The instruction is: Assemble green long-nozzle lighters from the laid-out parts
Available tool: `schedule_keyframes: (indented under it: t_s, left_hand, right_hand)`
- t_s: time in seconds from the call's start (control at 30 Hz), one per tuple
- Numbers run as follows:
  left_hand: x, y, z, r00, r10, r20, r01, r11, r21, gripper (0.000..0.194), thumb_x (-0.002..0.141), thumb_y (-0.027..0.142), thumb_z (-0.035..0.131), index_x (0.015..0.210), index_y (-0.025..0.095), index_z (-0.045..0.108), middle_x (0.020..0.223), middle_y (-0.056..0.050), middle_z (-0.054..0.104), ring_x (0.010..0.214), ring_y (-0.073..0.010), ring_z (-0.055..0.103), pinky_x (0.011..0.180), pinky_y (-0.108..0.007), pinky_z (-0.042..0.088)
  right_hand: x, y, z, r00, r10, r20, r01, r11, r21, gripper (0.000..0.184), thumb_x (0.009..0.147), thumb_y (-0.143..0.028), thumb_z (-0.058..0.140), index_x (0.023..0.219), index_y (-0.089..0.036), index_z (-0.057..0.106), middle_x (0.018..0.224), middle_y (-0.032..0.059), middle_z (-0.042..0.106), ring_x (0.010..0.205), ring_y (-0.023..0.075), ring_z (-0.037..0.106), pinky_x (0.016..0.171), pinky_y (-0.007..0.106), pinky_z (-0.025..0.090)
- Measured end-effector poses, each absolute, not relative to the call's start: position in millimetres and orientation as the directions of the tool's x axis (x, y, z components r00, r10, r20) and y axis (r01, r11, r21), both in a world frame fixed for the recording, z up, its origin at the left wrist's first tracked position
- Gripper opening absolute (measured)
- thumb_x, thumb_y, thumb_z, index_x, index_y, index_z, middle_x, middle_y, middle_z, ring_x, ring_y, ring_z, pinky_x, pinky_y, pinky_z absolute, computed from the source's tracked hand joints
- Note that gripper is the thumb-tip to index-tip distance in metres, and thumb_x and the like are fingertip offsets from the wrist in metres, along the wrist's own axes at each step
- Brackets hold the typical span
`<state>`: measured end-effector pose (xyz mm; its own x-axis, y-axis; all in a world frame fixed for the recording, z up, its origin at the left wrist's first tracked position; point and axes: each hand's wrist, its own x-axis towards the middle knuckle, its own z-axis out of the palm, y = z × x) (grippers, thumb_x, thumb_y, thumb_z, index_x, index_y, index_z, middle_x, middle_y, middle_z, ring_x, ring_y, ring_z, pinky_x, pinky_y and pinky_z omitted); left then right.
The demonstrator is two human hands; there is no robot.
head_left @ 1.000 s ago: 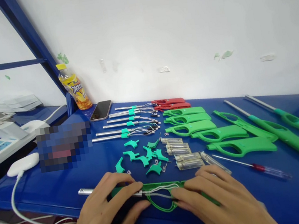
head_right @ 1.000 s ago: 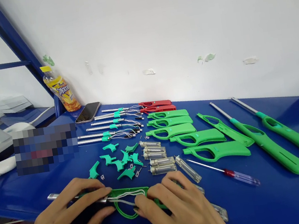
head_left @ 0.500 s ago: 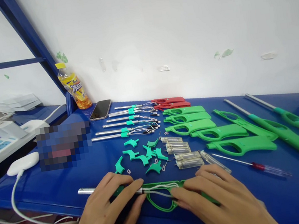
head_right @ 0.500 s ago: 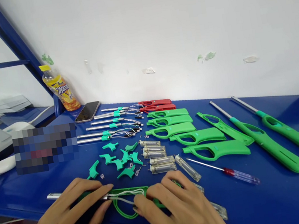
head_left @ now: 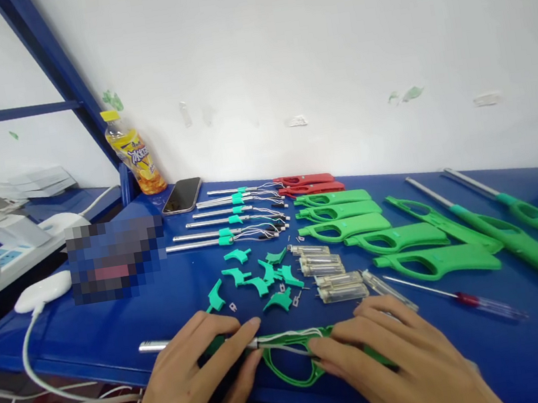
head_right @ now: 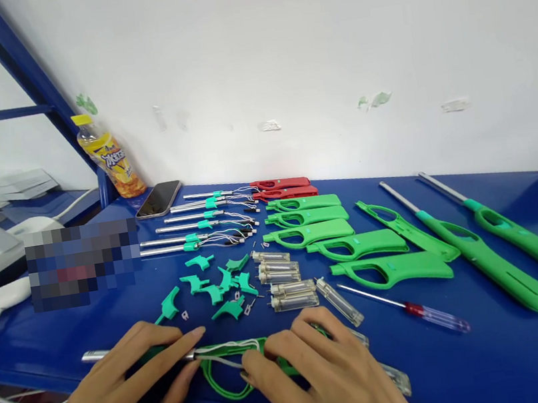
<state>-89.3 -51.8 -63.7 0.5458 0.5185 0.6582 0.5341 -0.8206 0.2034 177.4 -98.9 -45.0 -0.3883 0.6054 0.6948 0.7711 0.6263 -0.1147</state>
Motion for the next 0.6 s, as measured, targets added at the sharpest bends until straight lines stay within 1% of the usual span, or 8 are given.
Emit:
schedule_keyframes:
  t_s: [0.13,0.3,0.6]
  left_hand:
    - [-90,-53,-62,0.563,0.509,0.651,0.549,-0.819,0.165,0.033,0.107,0.004,0.058,0.137,0.016,0.065,0.121,-0.004,0.062,0.114,-0.0137,0.061,0.115,-0.028,0.045]
    - [-93,-57,-62,0.585,0.523,0.620,0.537,-0.823,0.187,0.038,0.107,0.003,0.056,0.142,0.016,0.063,0.123,-0.006,0.061,0.116,-0.0147,0.060,0.112,-0.028,0.047]
    - [-103,-58,-65,0.610,0.573,0.547,0.563,-0.800,0.209,0.053,0.106,0.000,0.050,0.152,0.023,0.058,0.128,-0.009,0.063,0.117,-0.0182,0.063,0.104,-0.031,0.055]
  right_hand:
    - [178,-98,-46,-0.384,0.600,0.701,0.769,0.628,-0.116,0.040,0.117,-0.023,0.037,0.102,-0.024,0.074,0.085,-0.0019,0.074,0.073,0.0133,0.064,0.091,0.032,0.041]
    - [179,-100,-48,-0.382,0.622,0.684,0.760,0.632,-0.151,0.036,0.113,-0.019,0.040,0.104,-0.024,0.074,0.087,-0.0012,0.073,0.076,0.0139,0.064,0.092,0.032,0.040]
    - [177,-99,-45,-0.386,0.614,0.688,0.762,0.633,-0.137,0.037,0.113,-0.019,0.038,0.102,-0.024,0.074,0.084,-0.0016,0.073,0.073,0.0138,0.063,0.090,0.032,0.040]
